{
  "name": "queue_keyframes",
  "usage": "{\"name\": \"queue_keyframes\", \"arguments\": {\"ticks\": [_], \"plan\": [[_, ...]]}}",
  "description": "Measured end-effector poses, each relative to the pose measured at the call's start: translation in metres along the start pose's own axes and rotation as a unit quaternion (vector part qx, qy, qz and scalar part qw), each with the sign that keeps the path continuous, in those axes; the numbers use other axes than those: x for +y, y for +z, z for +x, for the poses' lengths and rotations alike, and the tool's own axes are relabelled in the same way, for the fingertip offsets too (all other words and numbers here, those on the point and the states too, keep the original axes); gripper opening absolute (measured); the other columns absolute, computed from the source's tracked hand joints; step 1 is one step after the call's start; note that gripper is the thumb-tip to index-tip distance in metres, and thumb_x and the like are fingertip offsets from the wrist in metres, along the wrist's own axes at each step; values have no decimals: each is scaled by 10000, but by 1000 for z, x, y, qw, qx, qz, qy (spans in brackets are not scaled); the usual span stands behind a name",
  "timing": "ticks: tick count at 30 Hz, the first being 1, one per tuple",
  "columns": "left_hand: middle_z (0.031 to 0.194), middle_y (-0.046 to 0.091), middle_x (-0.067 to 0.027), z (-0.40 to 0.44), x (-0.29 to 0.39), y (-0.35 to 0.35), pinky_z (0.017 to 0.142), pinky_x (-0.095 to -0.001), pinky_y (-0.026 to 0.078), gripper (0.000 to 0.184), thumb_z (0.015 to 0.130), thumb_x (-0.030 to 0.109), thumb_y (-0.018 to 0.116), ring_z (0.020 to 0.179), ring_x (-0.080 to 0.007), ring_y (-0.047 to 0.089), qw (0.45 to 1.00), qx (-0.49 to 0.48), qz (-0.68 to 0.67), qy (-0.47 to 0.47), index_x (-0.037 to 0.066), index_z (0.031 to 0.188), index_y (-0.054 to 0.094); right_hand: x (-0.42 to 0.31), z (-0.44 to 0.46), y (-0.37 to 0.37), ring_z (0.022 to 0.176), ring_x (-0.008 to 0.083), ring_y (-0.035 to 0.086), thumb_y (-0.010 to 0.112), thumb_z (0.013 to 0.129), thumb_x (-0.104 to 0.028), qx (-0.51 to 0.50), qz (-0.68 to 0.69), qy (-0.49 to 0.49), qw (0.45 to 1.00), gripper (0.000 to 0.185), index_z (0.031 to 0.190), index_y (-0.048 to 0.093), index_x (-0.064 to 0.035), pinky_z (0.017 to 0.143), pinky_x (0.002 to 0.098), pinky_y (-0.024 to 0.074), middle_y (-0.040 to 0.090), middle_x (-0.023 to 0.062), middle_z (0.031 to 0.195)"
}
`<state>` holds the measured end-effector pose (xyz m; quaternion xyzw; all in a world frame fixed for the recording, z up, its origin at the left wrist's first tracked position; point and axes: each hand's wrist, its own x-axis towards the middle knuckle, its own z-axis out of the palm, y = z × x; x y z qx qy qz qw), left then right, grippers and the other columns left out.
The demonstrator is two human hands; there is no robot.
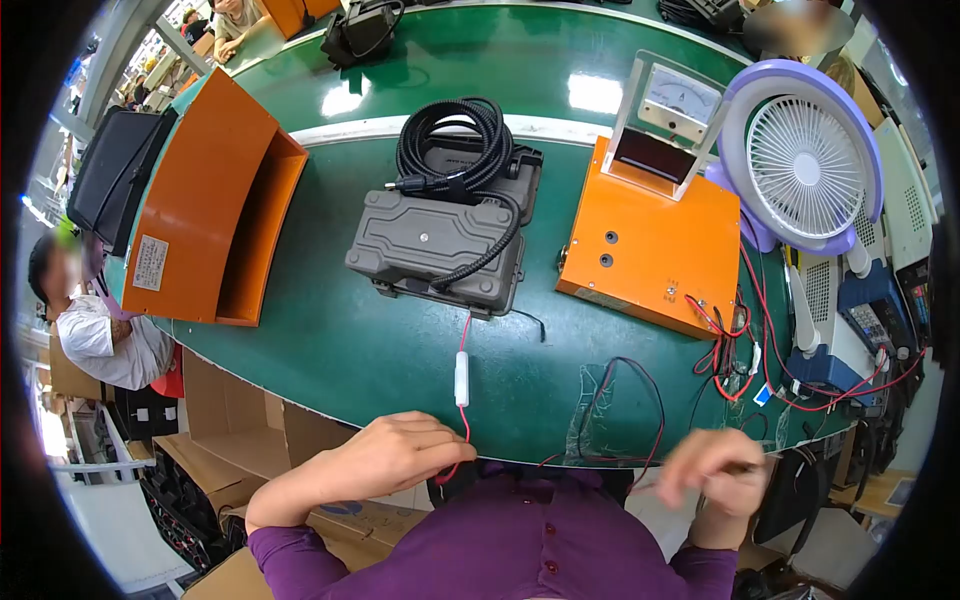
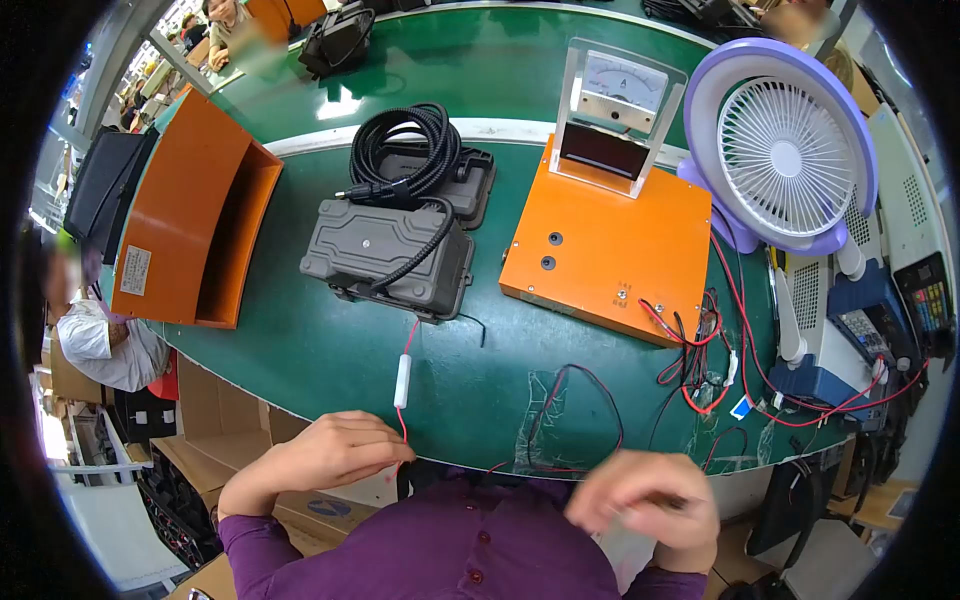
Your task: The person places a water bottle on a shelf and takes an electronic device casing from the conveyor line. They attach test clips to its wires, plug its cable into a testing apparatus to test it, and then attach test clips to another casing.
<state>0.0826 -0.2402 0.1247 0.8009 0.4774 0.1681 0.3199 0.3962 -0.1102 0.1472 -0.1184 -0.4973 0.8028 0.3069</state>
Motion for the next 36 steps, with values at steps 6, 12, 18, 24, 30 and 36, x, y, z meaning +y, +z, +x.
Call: {"name": "queue_keyframes", "arguments": {"ticks": [6, 12, 18, 24, 30, 36], "plan": [[718, 467, -4, 2, 5, 9, 666, -259, 420, 177, 686, 104, 562, 703, -150, 519, 975, 10, 222, 28, 82, 860, 545, -53, 0, -7, 563, 286, 608, 529, 882, -69, -204, 29, -138, 969, 138, 810, 512, 48, 506, 342, 526, 616, 259, 757], [839, 475, -18, -9, 11, -4, 688, -264, 400, 132, 724, 142, 576, 802, -146, 490, 978, -64, 197, -14, 70, 834, 571, -41, 0, -10, 551, 273, 618, 578, 844, -122, -100, -11, -209, 973, 187, 736, 551, 27, 459, 329, 502, 611, 237, 705], [880, 575, -48, 29, 31, -12, 605, -296, 437, 215, 769, 192, 657, 707, -200, 558, 990, 127, 57, 36, 56, 916, 579, -11, 46, 16, 593, 55, 402, 464, 922, -124, -23, -13, 157, 987, 167, 1049, 498, -21, 520, 189, 332, 573, 84, 812], [756, 577, -57, 63, 44, -20, 577, -301, 450, 222, 741, 134, 691, 658, -231, 572, 965, 234, -117, 22, 44, 908, 573, 4, 46, 23, 729, 92, 528, 494, 922, -196, -64, -176, 174, 967, 209, 1011, 537, -12, 646, 236, 426, 593, 44, 840], [659, 518, -42, 79, 42, -1, 506, -299, 420, 136, 778, 151, 648, 561, -200, 535, 967, 231, -26, 100, 53, 806, 559, 10, 41, 23, 762, 182, 593, 531, 891, -175, -114, -373, 121, 913, 178, 998, 545, -33, 671, 286, 452, 584, 81, 833], [639, 500, -37, 78, 38, 1, 500, -299, 416, 145, 787, 170, 636, 543, -202, 521, 969, 236, 24, 75, 62, 765, 543, 17, 45, 26, 734, 218, 592, 597, 830, -114, -84, -433, 22, 897, 198, 1007, 534, -52, 644, 291, 461, 575, 84, 814]]}}
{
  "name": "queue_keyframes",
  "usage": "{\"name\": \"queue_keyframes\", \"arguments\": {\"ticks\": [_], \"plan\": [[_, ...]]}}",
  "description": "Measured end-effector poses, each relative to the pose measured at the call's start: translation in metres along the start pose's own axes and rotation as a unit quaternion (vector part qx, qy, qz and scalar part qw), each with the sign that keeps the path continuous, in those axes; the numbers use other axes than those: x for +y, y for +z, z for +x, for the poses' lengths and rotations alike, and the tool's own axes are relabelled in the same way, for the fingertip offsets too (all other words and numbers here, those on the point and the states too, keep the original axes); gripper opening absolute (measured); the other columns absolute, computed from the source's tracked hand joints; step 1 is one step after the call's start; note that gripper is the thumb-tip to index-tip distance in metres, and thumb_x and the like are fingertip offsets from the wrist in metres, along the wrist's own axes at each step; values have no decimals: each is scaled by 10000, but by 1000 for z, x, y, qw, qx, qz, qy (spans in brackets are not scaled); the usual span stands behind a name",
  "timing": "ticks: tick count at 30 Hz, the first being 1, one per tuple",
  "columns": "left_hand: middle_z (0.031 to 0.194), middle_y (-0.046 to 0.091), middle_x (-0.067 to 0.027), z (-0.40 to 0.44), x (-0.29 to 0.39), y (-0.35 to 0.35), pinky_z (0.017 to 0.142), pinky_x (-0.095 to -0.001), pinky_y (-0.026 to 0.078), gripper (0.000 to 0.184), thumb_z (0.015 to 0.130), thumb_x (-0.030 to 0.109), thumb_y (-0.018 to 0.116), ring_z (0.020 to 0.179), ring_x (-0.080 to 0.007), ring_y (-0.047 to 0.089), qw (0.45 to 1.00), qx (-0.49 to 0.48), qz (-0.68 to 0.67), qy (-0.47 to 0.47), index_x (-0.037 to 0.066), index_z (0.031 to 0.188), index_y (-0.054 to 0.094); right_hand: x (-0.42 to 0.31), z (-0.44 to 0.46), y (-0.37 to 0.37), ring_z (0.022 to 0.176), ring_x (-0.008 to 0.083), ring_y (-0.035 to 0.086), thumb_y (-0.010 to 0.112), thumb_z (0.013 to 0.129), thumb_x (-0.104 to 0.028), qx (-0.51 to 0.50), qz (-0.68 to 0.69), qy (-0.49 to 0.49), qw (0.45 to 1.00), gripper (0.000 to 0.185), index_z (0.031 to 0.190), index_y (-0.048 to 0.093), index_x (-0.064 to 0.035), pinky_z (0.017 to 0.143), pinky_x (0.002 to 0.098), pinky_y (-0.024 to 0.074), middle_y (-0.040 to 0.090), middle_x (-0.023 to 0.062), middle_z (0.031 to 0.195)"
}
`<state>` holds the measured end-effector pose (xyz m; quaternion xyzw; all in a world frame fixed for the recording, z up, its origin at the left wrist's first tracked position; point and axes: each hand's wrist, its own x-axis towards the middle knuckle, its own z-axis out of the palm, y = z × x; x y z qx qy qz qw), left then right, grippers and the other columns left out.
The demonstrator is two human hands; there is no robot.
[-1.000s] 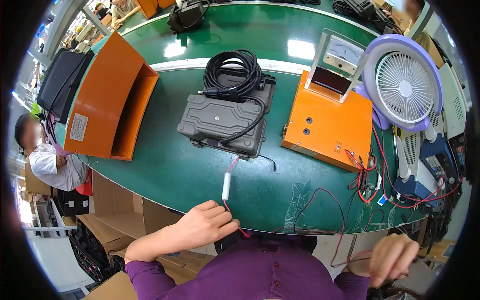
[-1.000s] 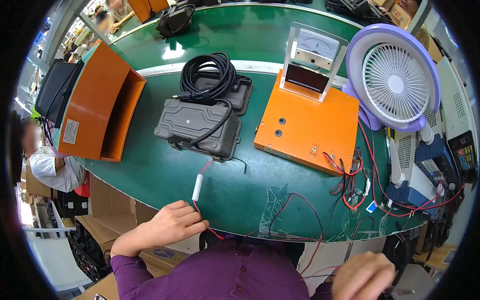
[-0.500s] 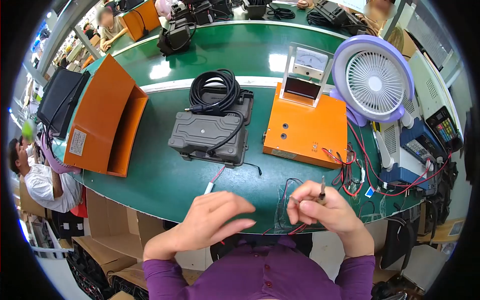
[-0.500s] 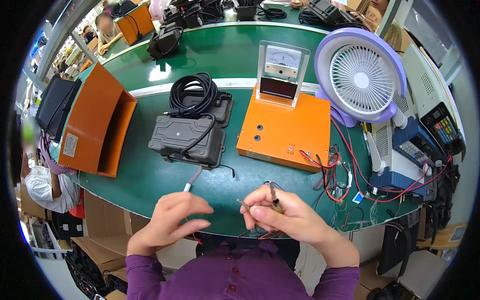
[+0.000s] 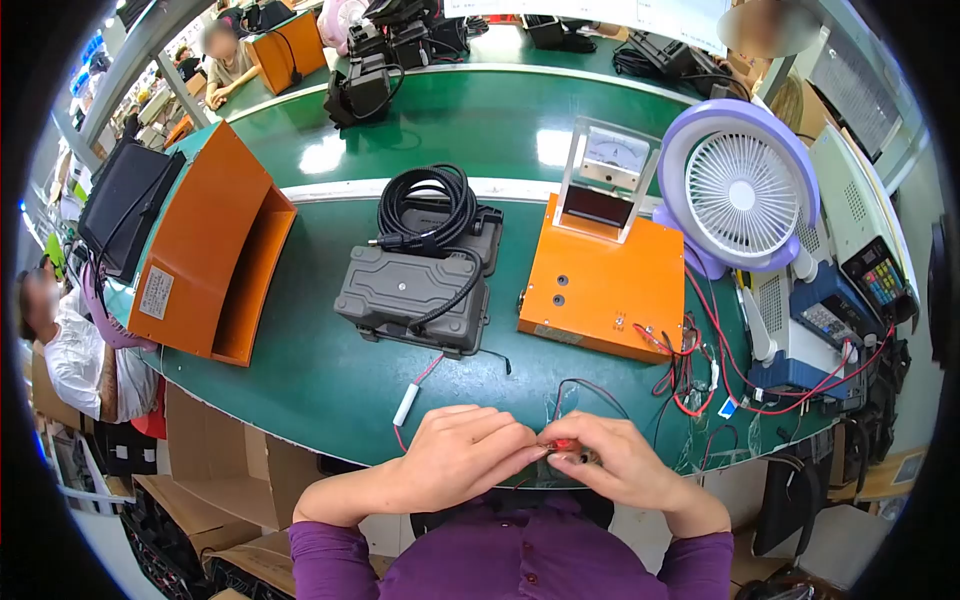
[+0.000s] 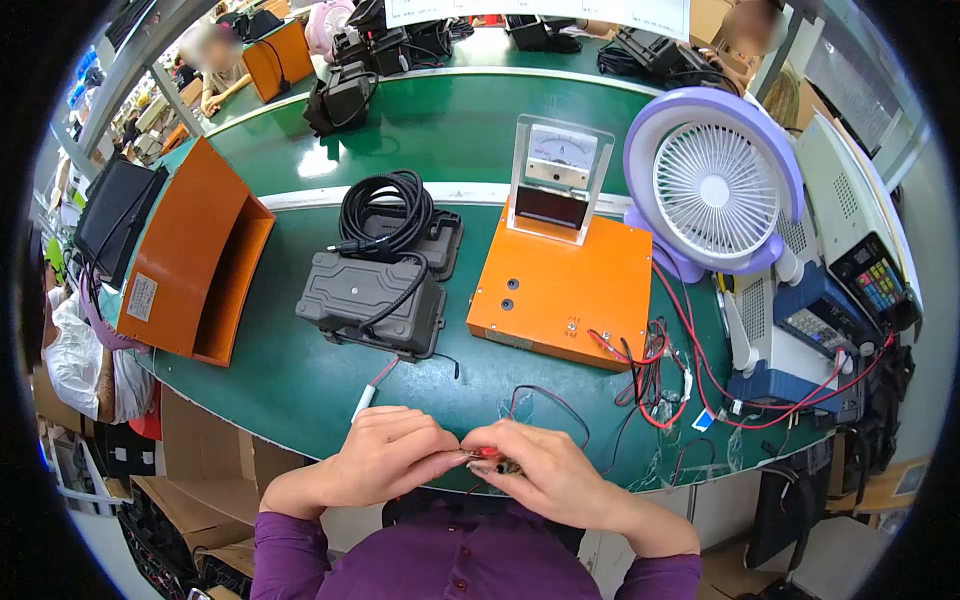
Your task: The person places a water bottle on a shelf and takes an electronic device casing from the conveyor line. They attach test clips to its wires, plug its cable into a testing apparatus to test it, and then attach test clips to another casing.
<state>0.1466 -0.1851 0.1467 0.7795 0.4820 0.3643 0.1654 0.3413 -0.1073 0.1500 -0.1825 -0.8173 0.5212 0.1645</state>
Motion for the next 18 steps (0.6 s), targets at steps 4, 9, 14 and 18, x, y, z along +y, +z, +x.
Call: {"name": "queue_keyframes", "arguments": {"ticks": [4, 9, 14, 18], "plan": [[624, 483, -36, 2, -5, 4, 494, -302, 412, 166, 786, 193, 636, 538, -204, 517, 1000, 3, 23, 9, 68, 758, 532, 12, 1, 6, 720, 273, 590, 641, 743, -102, 21, -145, -61, 987, 257, 969, 534, -45, 614, 346, 469, 572, 94, 802], [701, 473, -22, 6, -1, 0, 540, -292, 409, 171, 774, 228, 648, 611, -176, 503, 999, -7, 42, 29, 89, 824, 561, 16, 0, 6, 718, 273, 589, 631, 750, -112, 19, -184, -53, 981, 221, 934, 527, -45, 604, 350, 471, 568, 89, 796], [668, 427, -9, 4, 0, 6, 521, -266, 350, 160, 776, 224, 647, 592, -139, 462, 993, -33, 68, 87, 96, 837, 571, 19, 1, 7, 719, 272, 590, 629, 739, -95, 18, -195, -50, 979, 236, 939, 514, -50, 600, 354, 470, 568, 87, 796], [669, 424, -5, 1, -1, 8, 517, -262, 346, 145, 779, 212, 643, 592, -129, 457, 992, -28, 81, 96, 97, 830, 569, 23, 1, 8, 724, 270, 585, 648, 727, -111, 11, -195, -35, 980, 287, 964, 499, -45, 607, 351, 467, 554, 93, 815]]}}
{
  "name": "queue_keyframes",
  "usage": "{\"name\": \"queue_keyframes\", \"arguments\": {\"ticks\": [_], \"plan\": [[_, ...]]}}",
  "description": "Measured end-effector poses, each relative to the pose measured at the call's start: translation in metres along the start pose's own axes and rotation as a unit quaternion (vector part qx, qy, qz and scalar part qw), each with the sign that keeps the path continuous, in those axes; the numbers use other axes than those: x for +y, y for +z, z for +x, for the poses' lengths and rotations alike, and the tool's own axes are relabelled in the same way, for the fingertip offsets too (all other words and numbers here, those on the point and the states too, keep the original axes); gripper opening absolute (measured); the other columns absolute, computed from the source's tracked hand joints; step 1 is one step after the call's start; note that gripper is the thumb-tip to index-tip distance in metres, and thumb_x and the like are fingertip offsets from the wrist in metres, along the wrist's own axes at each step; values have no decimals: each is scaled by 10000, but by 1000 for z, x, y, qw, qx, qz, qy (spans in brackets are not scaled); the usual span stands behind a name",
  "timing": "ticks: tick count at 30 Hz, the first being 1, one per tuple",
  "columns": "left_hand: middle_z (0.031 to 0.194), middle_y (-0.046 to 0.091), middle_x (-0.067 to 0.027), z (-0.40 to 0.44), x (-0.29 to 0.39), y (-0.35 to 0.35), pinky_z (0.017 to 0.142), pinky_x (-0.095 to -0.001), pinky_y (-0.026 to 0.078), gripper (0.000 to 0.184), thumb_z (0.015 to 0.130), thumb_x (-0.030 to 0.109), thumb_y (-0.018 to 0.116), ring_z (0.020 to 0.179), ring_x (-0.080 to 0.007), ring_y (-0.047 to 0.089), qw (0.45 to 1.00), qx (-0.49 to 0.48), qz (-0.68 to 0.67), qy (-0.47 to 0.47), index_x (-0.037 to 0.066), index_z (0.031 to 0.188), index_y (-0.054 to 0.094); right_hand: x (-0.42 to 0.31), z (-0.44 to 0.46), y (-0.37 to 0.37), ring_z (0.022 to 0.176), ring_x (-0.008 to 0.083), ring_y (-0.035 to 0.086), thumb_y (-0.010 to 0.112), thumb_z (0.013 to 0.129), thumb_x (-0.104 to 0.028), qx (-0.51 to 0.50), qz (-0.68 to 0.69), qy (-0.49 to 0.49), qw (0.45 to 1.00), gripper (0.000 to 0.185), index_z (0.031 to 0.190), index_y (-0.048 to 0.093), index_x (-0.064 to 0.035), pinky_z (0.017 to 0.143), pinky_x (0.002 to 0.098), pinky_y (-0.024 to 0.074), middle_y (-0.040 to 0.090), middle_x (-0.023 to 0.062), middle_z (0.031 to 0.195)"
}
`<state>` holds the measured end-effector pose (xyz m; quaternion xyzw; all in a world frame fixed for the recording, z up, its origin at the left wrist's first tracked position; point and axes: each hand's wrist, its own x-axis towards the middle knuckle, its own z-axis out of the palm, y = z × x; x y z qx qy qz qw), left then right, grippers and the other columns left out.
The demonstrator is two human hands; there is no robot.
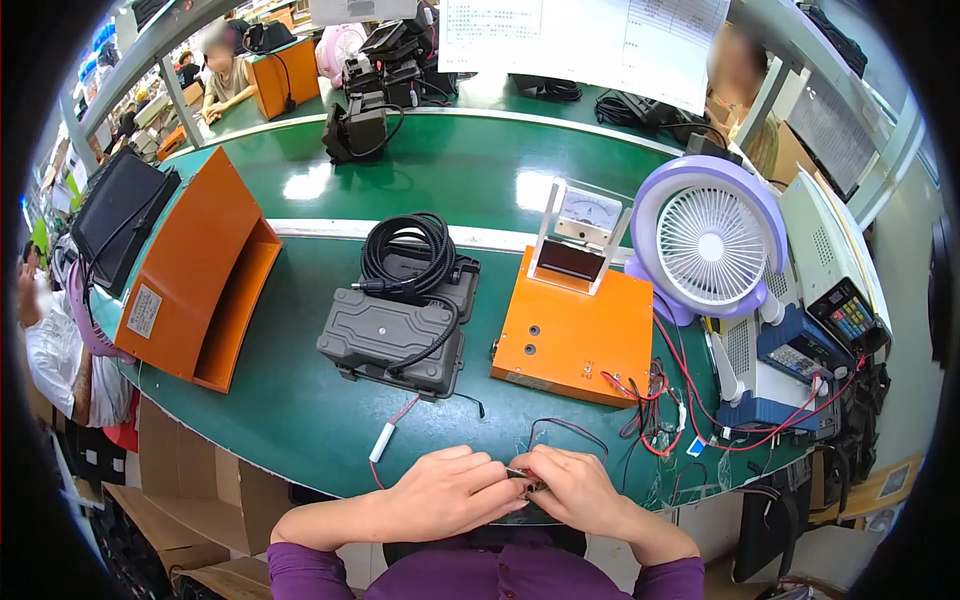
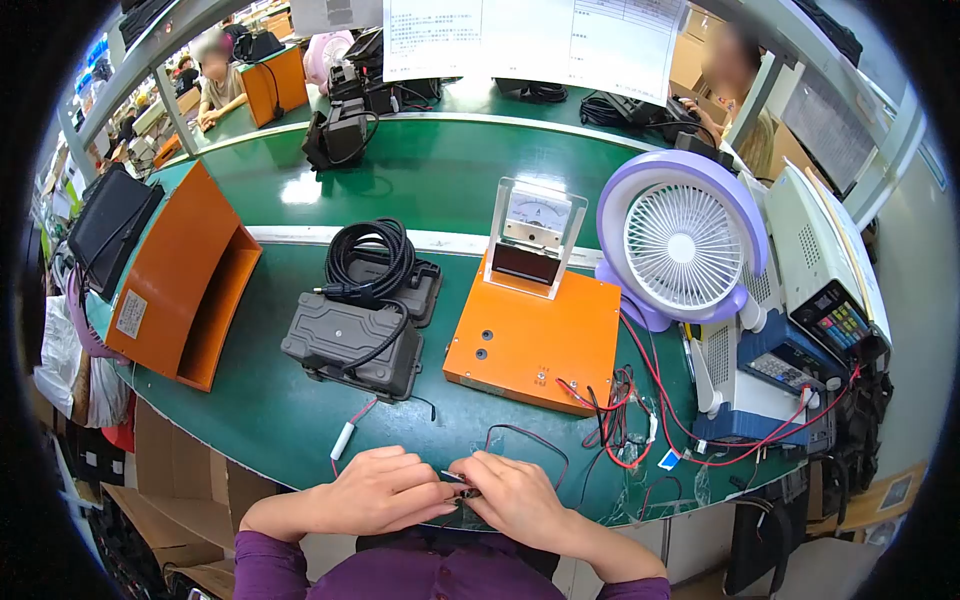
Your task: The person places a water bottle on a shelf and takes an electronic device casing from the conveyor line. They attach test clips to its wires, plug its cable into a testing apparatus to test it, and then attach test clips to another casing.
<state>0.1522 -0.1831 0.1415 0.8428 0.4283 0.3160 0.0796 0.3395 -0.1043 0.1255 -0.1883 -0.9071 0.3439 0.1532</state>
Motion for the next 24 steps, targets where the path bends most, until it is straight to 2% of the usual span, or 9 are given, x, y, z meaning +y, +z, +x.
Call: {"name": "queue_keyframes", "arguments": {"ticks": [5, 11, 13, 14, 17, 19, 20, 22, 24], "plan": [[674, 437, -3, -3, 0, -4, 513, -262, 349, 136, 777, 193, 640, 584, -128, 457, 1000, 10, -8, 3, 85, 808, 562, 3, 2, -6, 794, 225, 531, 747, 710, -252, -8, 131, 26, 991, 451, 949, 434, -33, 681, 317, 433, 490, 101, 888], [645, 438, -23, -6, 3, -7, 485, -273, 356, 156, 764, 164, 647, 551, -152, 458, 998, 11, -66, -6, 50, 753, 541, -6, -6, -17, 679, 183, 543, 721, 731, -113, 25, 234, 20, 972, 291, 767, 441, -45, 622, 283, 463, 544, 98, 912], [643, 438, -29, -5, 1, -3, 488, -279, 357, 170, 768, 156, 643, 550, -161, 458, 997, -2, -79, -14, 48, 723, 519, -7, -2, -5, 663, 215, 563, 686, 752, -75, 14, 258, -22, 966, 223, 820, 479, -30, 606, 297, 465, 561, 93, 837], [642, 436, -30, -5, -1, 0, 488, -280, 357, 173, 766, 155, 643, 549, -163, 457, 996, -2, -84, -21, 50, 716, 514, -10, -2, -8, 666, 239, 566, 648, 775, -46, -21, 241, 13, 970, 176, 886, 515, -19, 604, 309, 464, 561, 91, 776], [643, 447, -29, -6, -9, -1, 512, -288, 390, 163, 772, 191, 639, 565, -172, 487, 995, -39, -72, -52, 61, 777, 540, -3, -2, -6, 670, 212, 565, 620, 804, -65, -28, 247, 52, 967, 162, 932, 535, -13, 607, 291, 453, 550, 84, 766], [684, 514, -42, -6, -19, -20, 561, -304, 440, 283, 773, 266, 636, 630, -203, 551, 986, -105, -61, -110, 59, 950, 557, 1, -5, -13, 674, 163, 553, 604, 819, -68, -45, 309, 122, 942, 154, 940, 535, -2, 610, 261, 441, 544, 63, 785], [704, 536, -54, -9, -24, -30, 581, -331, 453, 297, 780, 257, 630, 650, -223, 563, 979, -124, -53, -154, 51, 981, 557, 10, -13, -17, 690, 129, 536, 595, 817, -40, -16, 374, 140, 917, 140, 939, 542, 4, 617, 249, 434, 533, 45, 799], [720, 546, -72, -20, -33, -43, 595, -359, 457, 272, 773, 210, 627, 652, -244, 560, 967, -147, -11, -208, 37, 975, 564, 21, -34, -36, 644, 118, 483, 604, 821, -142, 110, 479, 171, 854, 167, 876, 535, 1, 557, 231, 395, 515, 68, 791], [741, 555, -83, -33, -41, -49, 598, -357, 452, 253, 756, 182, 632, 662, -256, 556, 961, -159, 37, -223, 36, 957, 578, 31, -55, -69, 595, 100, 395, 568, 852, -223, 224, 438, 108, 864, 209, 804, 463, -49, 496, 222, 320, 446, 41, 744]]}}
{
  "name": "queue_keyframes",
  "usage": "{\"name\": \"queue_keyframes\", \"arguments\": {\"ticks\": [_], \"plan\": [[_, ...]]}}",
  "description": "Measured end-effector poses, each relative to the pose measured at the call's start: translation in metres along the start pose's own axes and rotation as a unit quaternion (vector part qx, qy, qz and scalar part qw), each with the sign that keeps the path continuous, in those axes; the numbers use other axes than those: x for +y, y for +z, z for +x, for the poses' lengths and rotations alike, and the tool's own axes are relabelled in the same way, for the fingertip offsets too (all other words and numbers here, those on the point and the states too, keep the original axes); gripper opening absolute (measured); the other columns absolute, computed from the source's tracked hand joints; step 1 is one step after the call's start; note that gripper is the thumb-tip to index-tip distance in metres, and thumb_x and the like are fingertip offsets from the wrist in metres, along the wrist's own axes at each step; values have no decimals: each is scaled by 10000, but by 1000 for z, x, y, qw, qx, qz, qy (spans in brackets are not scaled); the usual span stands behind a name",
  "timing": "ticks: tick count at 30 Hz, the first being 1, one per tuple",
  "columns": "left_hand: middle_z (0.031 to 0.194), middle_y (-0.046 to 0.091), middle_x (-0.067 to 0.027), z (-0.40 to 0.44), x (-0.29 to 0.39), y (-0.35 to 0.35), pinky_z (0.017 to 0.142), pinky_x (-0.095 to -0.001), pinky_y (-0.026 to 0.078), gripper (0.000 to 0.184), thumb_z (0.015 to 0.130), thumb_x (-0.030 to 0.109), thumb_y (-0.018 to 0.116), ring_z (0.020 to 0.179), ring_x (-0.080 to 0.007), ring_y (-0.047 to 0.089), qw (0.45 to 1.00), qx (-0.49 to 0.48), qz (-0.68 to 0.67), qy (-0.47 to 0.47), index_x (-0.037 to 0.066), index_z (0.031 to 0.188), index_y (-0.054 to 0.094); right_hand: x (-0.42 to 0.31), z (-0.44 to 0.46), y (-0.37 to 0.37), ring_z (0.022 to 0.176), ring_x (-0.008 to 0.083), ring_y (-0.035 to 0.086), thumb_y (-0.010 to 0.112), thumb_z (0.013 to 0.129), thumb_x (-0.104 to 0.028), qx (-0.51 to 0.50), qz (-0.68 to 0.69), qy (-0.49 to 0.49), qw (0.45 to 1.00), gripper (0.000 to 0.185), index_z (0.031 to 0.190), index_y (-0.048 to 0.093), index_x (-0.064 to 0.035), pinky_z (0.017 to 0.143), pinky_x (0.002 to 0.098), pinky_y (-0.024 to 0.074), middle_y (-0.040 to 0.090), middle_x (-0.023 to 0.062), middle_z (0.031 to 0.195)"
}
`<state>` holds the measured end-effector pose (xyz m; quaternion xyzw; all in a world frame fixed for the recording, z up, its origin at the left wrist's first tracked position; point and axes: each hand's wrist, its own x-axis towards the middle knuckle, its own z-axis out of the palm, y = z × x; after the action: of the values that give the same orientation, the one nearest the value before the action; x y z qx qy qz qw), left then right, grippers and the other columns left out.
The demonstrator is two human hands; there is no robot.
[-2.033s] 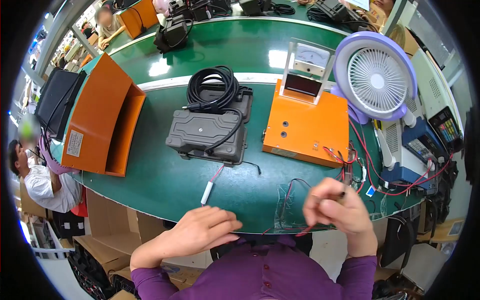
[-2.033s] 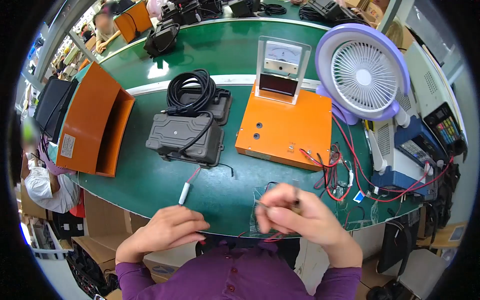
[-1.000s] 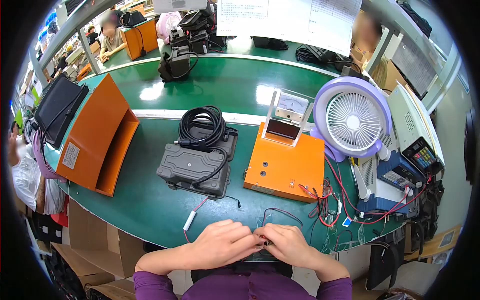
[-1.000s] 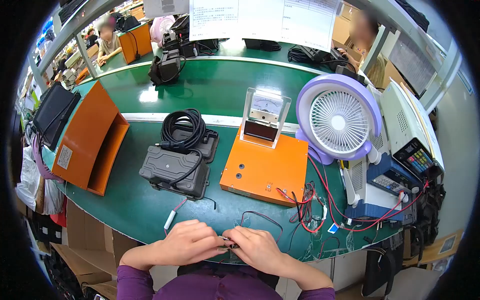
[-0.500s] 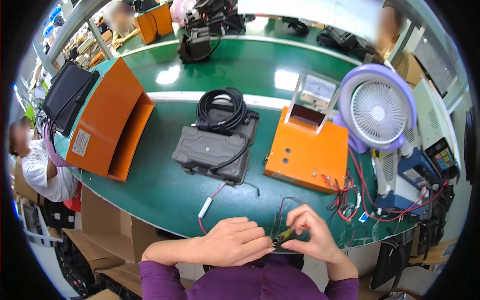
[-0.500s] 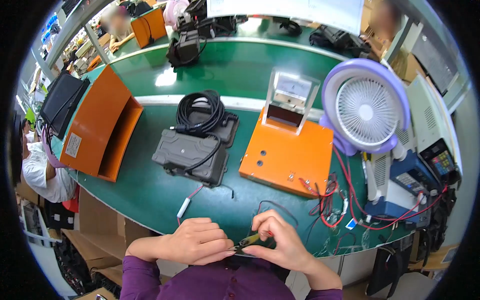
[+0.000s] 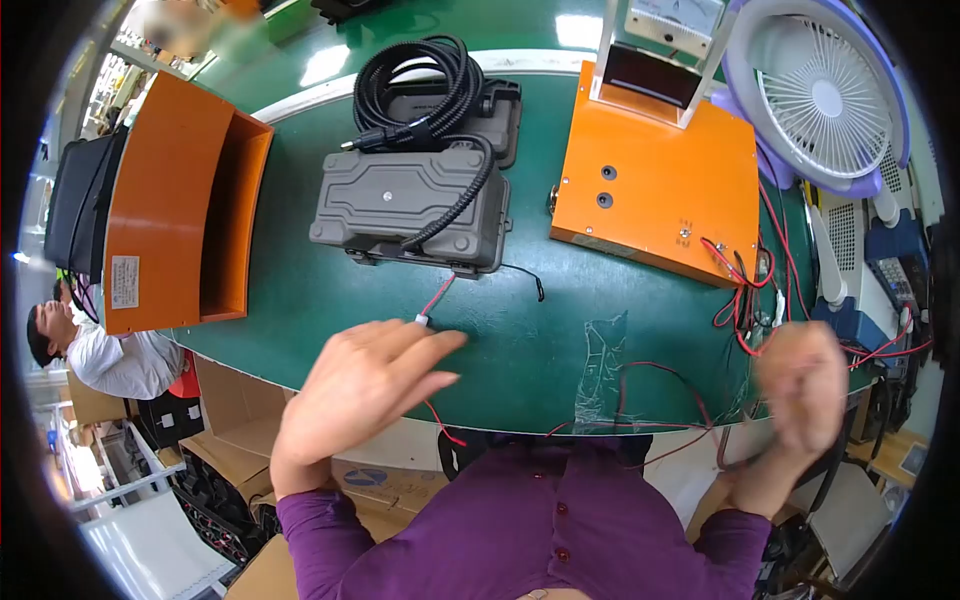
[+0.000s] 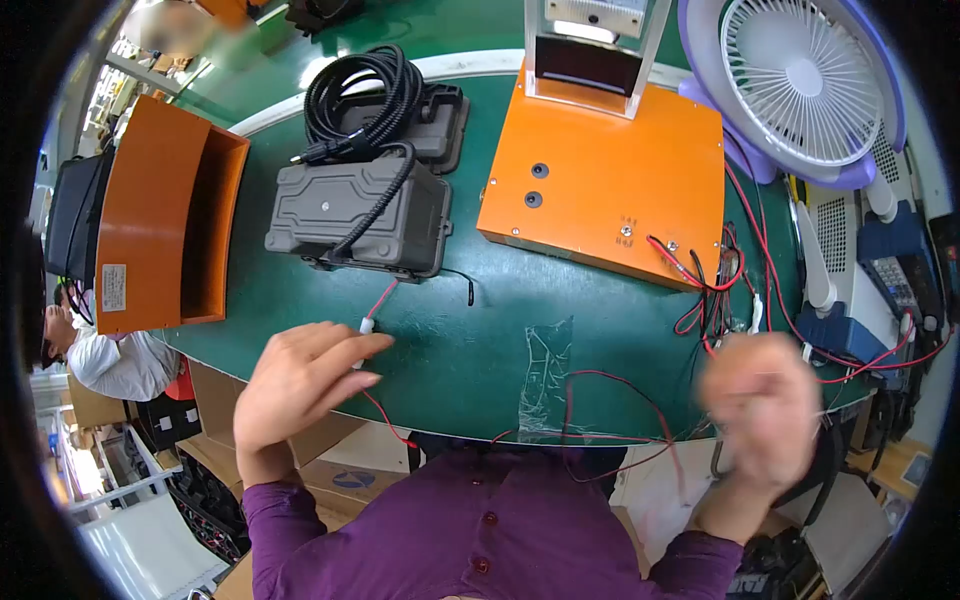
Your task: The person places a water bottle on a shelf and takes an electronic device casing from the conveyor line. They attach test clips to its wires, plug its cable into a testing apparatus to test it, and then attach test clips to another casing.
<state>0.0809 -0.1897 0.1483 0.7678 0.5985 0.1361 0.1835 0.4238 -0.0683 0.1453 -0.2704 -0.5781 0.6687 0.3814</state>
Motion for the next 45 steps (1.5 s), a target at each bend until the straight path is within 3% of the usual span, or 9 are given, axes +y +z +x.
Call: {"name": "queue_keyframes", "arguments": {"ticks": [4, 6, 9, 10, 11, 16, 20, 23, 45], "plan": [[812, 561, -77, -27, -19, -8, 630, -335, 452, 271, 719, 105, 633, 704, -247, 556, 996, -63, 33, -45, 65, 983, 584, -82, -63, -100, 671, 96, 369, 495, 888, -126, 171, 142, -85, 971, 151, 827, 366, -79, 572, 202, 314, 344, 23, 738], [947, 545, -70, -36, -22, -5, 660, -337, 449, 354, 654, 73, 625, 790, -221, 546, 987, -91, 125, -36, 75, 1006, 584, -78, -27, -67, 576, 83, 328, 516, 906, -209, 176, 251, -348, 886, 165, 947, 516, -50, 504, 217, 272, 431, 29, 724], [1066, 514, -60, -38, -26, 27, 685, -274, 419, 236, 662, 102, 578, 883, -155, 512, 959, -88, 265, 39, 93, 898, 568, -66, -49, -75, 697, 107, 372, 519, 855, -94, 375, -68, -111, 918, 131, 836, 391, -71, 629, 207, 359, 350, 21, 745], [1084, 514, -55, -38, -28, 34, 684, -252, 407, 159, 677, 128, 574, 884, -148, 507, 938, -89, 323, 85, 96, 832, 553, -27, -33, -57, 858, 146, 538, 487, 890, -187, 129, -305, -176, 927, 273, 1057, 505, 28, 728, 259, 457, 530, 105, 996], [1084, 514, -55, -37, -27, 33, 684, -252, 407, 159, 677, 128, 574, 884, -148, 507, 938, -88, 324, 88, 96, 832, 553, -13, -1, 1, 785, 150, 557, 536, 844, -202, 133, -309, -5, 942, 261, 992, 529, 13, 666, 257, 471, 557, 106, 927], [1111, 523, -44, -35, -12, 6, 707, -251, 409, 181, 696, 115, 565, 893, -152, 505, 980, -162, 89, 79, 63, 869, 587, 60, 46, 82, 673, 86, 504, 518, 898, -146, -171, 96, 272, 942, 116, 931, 493, -37, 614, 218, 416, 555, 42, 763], [1087, 549, -62, -32, -3, -4, 701, -273, 441, 322, 701, 106, 552, 863, -174, 541, 982, -155, -33, 99, 49, 1013, 602, 68, 55, 88, 677, 64, 466, 530, 894, -168, -156, 56, 248, 954, 133, 906, 502, -39, 610, 203, 381, 511, 3, 750], [1082, 546, -92, 8, -3, 19, 698, -280, 471, 431, 670, 92, 545, 830, -174, 550, 996, 17, 62, 59, 6, 1092, 552, 73, 56, 86, 595, 40, 400, 567, 881, -187, -110, -70, 176, 976, 181, 890, 523, -11, 540, 203, 348, 476, -22, 693], [744, 577, -51, 68, -33, 94, 495, -250, 465, 211, 644, 66, 691, 600, -153, 580, 977, 189, -43, 88, 21, 826, 596, 108, 70, 79, 514, 237, 505, 674, 695, -38, -80, -319, -89, 940, 143, 722, 533, -40, 472, 325, 395, 515, 73, 619]]}}
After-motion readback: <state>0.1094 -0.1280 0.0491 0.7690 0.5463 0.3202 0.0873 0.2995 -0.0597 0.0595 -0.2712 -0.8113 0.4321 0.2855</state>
